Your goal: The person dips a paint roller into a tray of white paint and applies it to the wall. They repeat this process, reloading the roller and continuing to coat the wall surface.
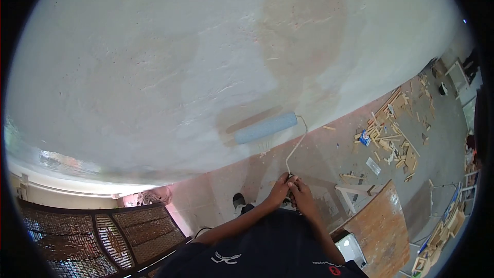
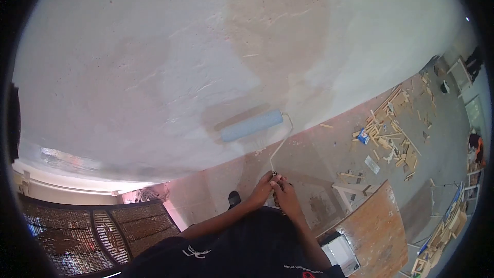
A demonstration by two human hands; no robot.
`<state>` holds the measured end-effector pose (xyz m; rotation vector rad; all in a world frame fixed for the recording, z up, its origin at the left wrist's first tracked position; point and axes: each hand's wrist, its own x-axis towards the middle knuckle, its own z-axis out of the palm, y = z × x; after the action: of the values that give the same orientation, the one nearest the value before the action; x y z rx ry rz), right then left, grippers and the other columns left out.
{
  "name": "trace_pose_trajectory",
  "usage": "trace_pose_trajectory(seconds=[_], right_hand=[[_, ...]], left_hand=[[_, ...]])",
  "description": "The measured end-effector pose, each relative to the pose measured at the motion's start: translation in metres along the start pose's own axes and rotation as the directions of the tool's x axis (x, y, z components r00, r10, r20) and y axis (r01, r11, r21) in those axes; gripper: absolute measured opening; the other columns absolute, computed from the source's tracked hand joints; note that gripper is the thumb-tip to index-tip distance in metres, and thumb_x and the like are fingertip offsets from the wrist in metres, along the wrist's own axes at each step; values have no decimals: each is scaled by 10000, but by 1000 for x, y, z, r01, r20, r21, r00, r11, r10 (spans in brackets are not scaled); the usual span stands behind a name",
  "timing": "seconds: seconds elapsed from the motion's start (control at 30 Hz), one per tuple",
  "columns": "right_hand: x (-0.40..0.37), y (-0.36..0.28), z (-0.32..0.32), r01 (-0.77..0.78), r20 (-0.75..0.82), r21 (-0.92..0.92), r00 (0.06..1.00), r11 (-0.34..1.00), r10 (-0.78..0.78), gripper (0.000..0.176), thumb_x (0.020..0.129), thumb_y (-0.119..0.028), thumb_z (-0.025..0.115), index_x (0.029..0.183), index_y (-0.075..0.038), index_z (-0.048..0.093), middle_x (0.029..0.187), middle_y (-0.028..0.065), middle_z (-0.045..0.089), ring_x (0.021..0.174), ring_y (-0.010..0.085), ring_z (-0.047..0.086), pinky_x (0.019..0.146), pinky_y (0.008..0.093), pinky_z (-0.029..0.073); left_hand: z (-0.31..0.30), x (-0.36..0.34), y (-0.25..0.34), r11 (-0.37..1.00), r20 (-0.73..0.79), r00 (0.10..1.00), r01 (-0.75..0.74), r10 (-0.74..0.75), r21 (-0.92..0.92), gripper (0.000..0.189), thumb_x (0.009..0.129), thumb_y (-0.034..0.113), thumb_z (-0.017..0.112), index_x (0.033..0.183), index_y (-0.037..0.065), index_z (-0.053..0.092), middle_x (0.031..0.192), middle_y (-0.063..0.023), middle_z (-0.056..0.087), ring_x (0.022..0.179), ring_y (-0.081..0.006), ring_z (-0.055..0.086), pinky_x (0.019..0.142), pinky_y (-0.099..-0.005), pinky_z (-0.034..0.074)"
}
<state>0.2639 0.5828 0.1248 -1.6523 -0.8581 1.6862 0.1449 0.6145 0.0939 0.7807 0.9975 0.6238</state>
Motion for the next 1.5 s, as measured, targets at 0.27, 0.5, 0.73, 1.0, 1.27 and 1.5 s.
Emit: trace_pose_trajectory(seconds=[0.27,0.5,0.73,1.0,1.27,1.5], right_hand=[[15,8,-1,237,-22,-167,970,957,-244,285,947,-286,442,902,-13,511,521,9,411,379,104,408,352,258,325],[40,-43,-9,157,74,-46,985,986,-154,322,965,-323,407,863,-33,505,515,-2,403,374,92,396,344,250,313],[78,-7,-11,345,13,-114,938,931,-346,322,959,-308,411,943,-1,508,567,31,444,419,107,426,390,265,345],[80,-6,4,345,-47,-155,933,926,-356,335,939,-241,425,1069,57,503,605,108,514,485,155,505,464,307,403],[62,-33,-3,578,8,-165,811,799,-585,323,948,-262,422,1099,9,510,544,32,481,392,85,432,362,240,331],[-25,-172,13,402,89,137,905,905,-415,270,949,-242,396,1090,-27,478,520,-12,394,387,54,369,349,212,306]], left_hand=[[5,9,-9,951,61,987,-127,150,-283,302,955,334,440,1013,43,495,967,-91,582,855,-161,574,635,-266,497],[6,46,14,815,165,973,-38,162,-578,298,941,375,444,918,78,438,1008,-117,552,1023,-254,551,829,-323,470],[-6,75,-19,918,15,985,-157,174,-365,349,949,443,381,980,105,462,804,-36,555,612,-107,523,490,-244,447],[-18,66,-11,952,-4,989,-145,149,-268,307,954,405,368,974,106,434,772,-13,492,607,-80,478,505,-211,397],[4,46,28,951,-80,955,-292,284,-103,309,969,365,357,1088,84,408,712,-18,484,475,-71,463,375,-191,375],[34,-15,168,915,0,915,-403,403,-28,249,956,300,365,1066,78,398,775,-48,550,498,-85,521,373,-178,402]])
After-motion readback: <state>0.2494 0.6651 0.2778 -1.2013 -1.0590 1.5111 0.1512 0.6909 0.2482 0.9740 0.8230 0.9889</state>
